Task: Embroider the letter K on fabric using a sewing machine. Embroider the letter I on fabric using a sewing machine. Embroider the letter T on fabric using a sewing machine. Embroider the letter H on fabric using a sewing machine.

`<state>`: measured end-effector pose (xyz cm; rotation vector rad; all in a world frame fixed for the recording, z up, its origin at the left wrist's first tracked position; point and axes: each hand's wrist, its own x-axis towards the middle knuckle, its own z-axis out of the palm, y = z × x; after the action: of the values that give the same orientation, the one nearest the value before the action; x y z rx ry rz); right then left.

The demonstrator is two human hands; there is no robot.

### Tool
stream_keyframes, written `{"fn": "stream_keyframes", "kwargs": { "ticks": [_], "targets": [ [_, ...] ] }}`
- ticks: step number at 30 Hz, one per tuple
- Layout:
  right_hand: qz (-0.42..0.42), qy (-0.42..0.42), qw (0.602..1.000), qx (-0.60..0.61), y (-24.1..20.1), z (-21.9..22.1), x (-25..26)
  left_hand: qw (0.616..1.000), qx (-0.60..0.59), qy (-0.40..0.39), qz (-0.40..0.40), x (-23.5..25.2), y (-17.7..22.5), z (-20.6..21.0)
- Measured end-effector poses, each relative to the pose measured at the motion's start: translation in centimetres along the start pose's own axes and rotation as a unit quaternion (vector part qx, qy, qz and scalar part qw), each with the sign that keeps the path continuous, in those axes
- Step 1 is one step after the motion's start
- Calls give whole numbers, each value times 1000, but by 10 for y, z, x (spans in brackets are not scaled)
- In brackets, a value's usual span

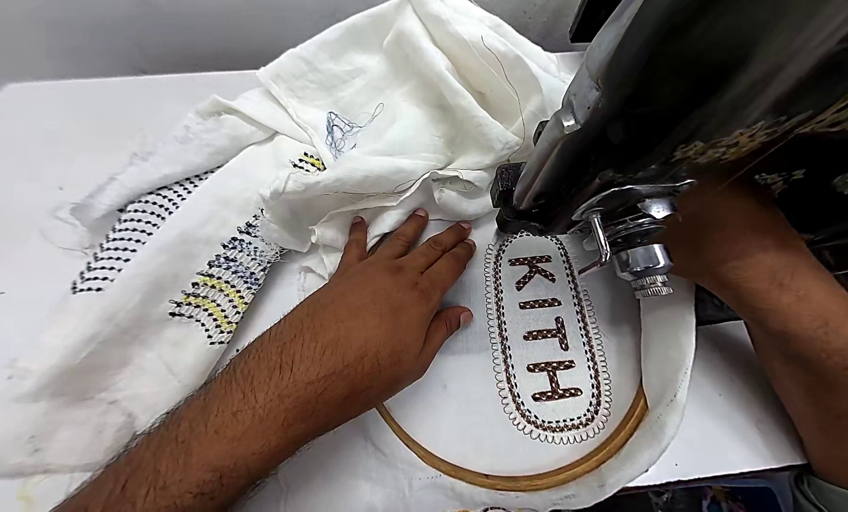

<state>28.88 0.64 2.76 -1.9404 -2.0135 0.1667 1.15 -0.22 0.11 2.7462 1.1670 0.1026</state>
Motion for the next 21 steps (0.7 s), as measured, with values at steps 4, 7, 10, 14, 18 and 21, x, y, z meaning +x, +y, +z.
{"fn": "stream_keyframes", "kwargs": {
  "ticks": [4, 7, 10, 14, 18, 21],
  "targets": [
    [-9, 2, 1000, 1, 0, 0, 1, 1000, -1, -2, -1, 0, 1, -1],
    [-4, -13, 1000, -7, 2, -1, 2, 1000, 0, -7, -1, 0, 2, -1],
    [31, -53, 998, -17, -2, -8, 2, 1000, -1, -7, 2, 0, 3, -1],
    [33, -51, 998, -17, -6, -9, 0, 1000, 1, -15, 3, -2, 3, -2],
    [24, -39, 999, 0, -9, -8, -3, 1000, -3, -11, -2, -3, 2, -3],
    [14, -27, 1000, 4, -8, -6, -4, 1000, -1, -9, -5, -2, 1, -3]
  ]
}}
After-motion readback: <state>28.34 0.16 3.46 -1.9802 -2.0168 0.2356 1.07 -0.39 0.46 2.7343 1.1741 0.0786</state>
